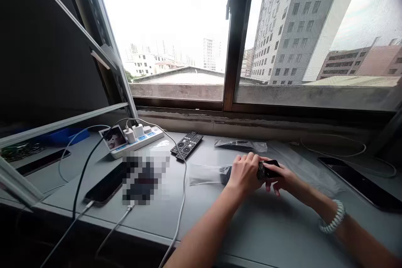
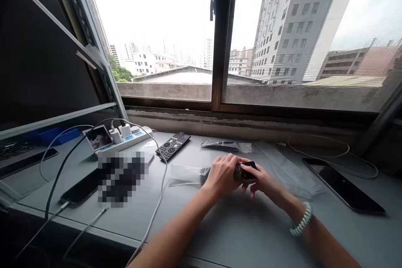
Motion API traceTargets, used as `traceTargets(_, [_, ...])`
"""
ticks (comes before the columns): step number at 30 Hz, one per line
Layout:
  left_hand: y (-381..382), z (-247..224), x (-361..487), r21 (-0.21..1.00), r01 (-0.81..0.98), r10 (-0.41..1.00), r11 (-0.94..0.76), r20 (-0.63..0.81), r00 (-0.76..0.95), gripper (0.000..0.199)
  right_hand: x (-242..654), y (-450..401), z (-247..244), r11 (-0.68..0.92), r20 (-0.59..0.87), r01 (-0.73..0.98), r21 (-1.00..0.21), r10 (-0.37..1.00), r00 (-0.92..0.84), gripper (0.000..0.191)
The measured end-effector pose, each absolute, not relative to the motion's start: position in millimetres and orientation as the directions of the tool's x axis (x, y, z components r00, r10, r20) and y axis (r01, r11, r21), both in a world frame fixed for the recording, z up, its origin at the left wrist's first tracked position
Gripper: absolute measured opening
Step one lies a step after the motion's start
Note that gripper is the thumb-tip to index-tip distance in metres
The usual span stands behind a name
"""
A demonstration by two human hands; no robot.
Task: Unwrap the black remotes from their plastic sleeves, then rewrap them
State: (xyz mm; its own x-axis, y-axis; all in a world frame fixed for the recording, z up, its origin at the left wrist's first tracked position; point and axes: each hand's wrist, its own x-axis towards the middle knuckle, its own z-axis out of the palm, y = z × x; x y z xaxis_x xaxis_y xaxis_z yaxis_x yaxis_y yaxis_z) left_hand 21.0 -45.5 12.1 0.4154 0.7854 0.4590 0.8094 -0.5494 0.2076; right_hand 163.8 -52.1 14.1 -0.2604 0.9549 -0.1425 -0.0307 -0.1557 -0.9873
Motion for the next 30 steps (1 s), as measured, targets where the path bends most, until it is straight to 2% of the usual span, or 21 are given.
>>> traceTargets(6, [-45.6,14.6,22.1,0.196,0.803,0.769,-0.563,0.479,0.422,0.032,166.6,-51.3,16.2,-0.112,-0.098,-0.052,-0.992,0.969,-0.228,0.044])
traceTargets(12, [-38.0,14.4,17.5,0.201,0.813,0.776,-0.546,0.486,0.401,0.048,183.5,-41.0,20.2,-0.027,-0.017,-0.175,-0.984,0.998,-0.057,0.032])
traceTargets(14, [-34.4,16.3,13.9,0.184,0.831,0.790,-0.526,0.469,0.396,0.048,188.1,-38.1,23.1,-0.032,-0.027,-0.267,-0.963,0.999,-0.024,0.036])
traceTargets(16, [-31.6,19.1,9.3,0.198,0.836,0.800,-0.512,0.465,0.380,0.049,189.3,-36.7,26.5,-0.066,-0.054,-0.355,-0.932,0.998,-0.043,0.040])
traceTargets(23, [-28.2,17.1,1.8,0.195,0.849,0.796,-0.491,0.495,0.347,0.045,180.5,-38.4,29.5,-0.149,-0.110,-0.460,-0.875,0.988,-0.109,0.023])
traceTargets(30, [-26.2,16.1,4.7,0.209,0.850,0.799,-0.483,0.502,0.331,0.044,183.9,-35.0,31.7,-0.152,-0.130,-0.410,-0.899,0.988,-0.082,0.015])
